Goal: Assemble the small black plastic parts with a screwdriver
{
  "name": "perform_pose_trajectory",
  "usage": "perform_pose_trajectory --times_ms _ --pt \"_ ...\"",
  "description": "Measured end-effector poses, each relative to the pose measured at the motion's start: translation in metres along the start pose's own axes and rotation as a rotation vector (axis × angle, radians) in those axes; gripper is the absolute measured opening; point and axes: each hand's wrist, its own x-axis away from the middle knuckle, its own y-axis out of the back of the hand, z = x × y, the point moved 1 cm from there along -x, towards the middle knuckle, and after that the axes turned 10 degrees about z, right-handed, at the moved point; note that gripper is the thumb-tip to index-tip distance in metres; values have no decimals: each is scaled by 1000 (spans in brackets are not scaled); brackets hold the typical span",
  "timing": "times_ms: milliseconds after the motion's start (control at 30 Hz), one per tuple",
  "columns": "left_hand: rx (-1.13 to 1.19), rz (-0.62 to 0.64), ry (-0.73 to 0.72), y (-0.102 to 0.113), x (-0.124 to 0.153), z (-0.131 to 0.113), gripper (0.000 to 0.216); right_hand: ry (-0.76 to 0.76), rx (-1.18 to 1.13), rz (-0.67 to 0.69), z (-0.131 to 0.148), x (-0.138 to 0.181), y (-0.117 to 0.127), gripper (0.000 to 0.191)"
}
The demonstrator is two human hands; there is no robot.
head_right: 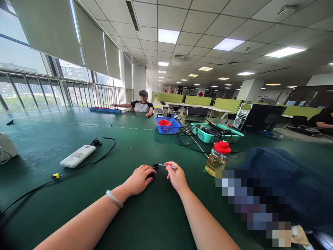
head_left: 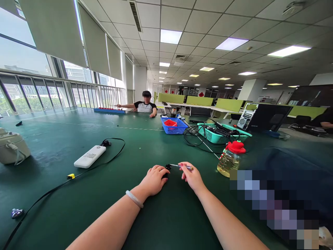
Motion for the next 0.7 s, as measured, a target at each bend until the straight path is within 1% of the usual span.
perform_pose_trajectory --times_ms 100,300,367,433,467,533,633,700 --pt "4 -12 37 1 -1 1 27 1 -26 33 0 0 -2 43" --pt "-41 -119 318 1 -4 12 26 2 -56 98 3 3 -5 39" --pt "-27 -131 346 1 -3 15 28 7 -80 137 6 4 -6 39" --pt "-8 -129 302 2 -2 15 38 21 -116 147 8 5 -6 41" --pt "-1 -118 264 2 -1 15 44 34 -134 122 10 5 -5 42" --pt "4 -78 184 3 0 11 50 71 -169 16 11 4 -2 45" --pt "2 -20 105 3 1 3 38 109 -201 -154 11 2 6 47" --pt "1 -5 59 2 2 -6 31 107 -202 -196 9 1 8 48"
